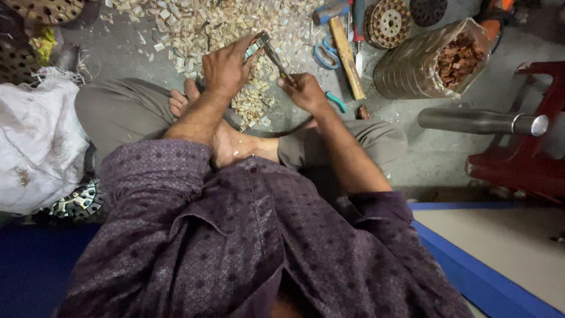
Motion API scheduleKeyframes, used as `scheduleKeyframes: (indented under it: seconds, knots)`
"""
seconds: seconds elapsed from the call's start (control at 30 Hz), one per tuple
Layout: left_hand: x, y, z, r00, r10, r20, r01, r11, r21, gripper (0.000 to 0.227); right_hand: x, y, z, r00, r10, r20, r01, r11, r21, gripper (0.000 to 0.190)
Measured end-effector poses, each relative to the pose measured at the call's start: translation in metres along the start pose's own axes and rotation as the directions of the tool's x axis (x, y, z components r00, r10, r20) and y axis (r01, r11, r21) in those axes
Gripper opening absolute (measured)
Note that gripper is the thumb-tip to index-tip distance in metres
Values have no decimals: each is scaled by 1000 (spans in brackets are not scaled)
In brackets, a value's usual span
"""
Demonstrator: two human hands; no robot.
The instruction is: The person sits on the floor and uses pliers to remove copper wire from a circular metal rotor. They then handle a cylindrical copper-wound component, rotating it and inspecting the windings by hand.
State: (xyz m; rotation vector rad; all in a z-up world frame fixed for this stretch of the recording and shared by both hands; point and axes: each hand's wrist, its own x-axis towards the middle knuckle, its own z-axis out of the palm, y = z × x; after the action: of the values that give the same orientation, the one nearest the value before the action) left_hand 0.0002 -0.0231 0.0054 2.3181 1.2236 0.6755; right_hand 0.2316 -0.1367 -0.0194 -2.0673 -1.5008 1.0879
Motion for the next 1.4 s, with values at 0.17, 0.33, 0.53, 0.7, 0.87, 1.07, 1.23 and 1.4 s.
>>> scheduleKeyframes:
  seconds: [0.17,0.33,0.53,0.7,0.87,1.07,1.23,1.4]
  knots:
    - [2,-3,8,997,28,77,-33,997,64,58,-22,-24,-19,990,27,136,-53,981,188,40]
    - [2,-3,7,998,44,55,-47,997,63,57,-31,-42,-28,989,14,150,-27,996,85,39]
    - [1,2,1,997,74,36,-76,995,62,57,-30,-45,-26,990,-16,142,7,998,61,41]
    - [3,5,-2,994,92,56,-96,992,78,53,-29,-48,-28,996,12,85,-3,995,-100,39]
    - [4,4,1,986,157,61,-165,976,146,58,-27,-52,-6,991,-80,-106,51,966,-253,36]
    - [5,1,4,985,163,46,-167,980,105,55,-21,-49,-5,983,-122,-135,97,980,-176,43]
    - [8,-2,10,985,100,138,-121,981,150,63,-26,-49,-3,973,-154,-174,127,979,-158,41]
    - [4,-4,9,986,152,71,-161,978,134,62,-30,-56,1,971,-138,-195,75,951,-299,41]
